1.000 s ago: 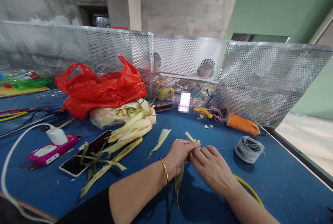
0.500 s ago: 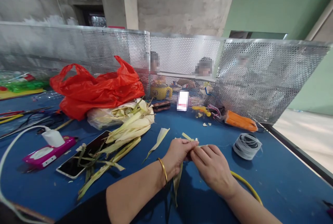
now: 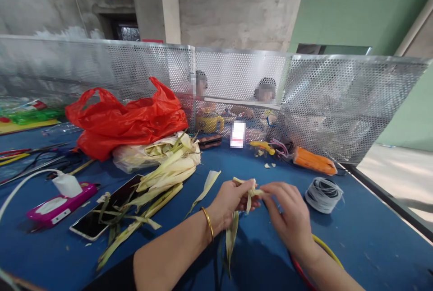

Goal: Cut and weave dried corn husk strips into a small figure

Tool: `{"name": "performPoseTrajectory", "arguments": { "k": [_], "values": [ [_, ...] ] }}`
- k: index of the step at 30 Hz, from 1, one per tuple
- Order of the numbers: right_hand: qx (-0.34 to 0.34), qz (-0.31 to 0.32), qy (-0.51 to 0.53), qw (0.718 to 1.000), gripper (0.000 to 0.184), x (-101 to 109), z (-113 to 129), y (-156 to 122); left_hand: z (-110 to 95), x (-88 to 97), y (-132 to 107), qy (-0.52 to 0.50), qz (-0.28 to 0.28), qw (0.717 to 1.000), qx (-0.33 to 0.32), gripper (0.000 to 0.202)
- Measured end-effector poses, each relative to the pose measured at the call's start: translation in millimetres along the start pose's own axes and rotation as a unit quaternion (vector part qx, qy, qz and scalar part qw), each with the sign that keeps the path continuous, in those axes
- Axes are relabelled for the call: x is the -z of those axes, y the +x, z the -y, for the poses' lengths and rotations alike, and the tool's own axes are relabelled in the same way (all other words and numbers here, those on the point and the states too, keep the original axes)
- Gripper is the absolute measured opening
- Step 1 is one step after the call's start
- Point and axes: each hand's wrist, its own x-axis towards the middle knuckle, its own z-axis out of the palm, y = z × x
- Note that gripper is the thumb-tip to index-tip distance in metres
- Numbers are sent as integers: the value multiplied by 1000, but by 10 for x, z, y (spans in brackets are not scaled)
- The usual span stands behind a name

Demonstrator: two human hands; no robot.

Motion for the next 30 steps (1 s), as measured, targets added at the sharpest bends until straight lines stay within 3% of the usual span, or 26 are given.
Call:
{"name": "performPoseTrajectory", "arguments": {
  "k": [2, 4, 7, 9, 16, 24, 30],
  "values": [
    [-172, -17, 57, 983, 22, 4, -79, 36, -10, -3, -14, 22, 24, 999, 17, 51],
    [-313, 51, 174, 932, 31, -21, -153, 59, -2, -16, -30, 46, 44, 998, 26, 52],
    [-415, 129, 350, 830, 38, -67, -195, 74, 34, -31, -39, 73, 62, 995, 37, 49],
    [-440, 117, 384, 803, 37, -82, -179, 79, 57, -30, -32, 85, 64, 993, 42, 45],
    [-459, 64, 361, 809, 36, -119, -108, 70, 49, -31, -24, 85, 80, 992, 45, 31],
    [-440, 21, 299, 846, 33, -178, -158, -7, -79, -49, -117, 102, 108, 986, 80, 22],
    [-389, 41, 243, 888, 38, -131, -260, 39, -99, -16, -70, 64, 60, 994, 68, 23]
  ]
}}
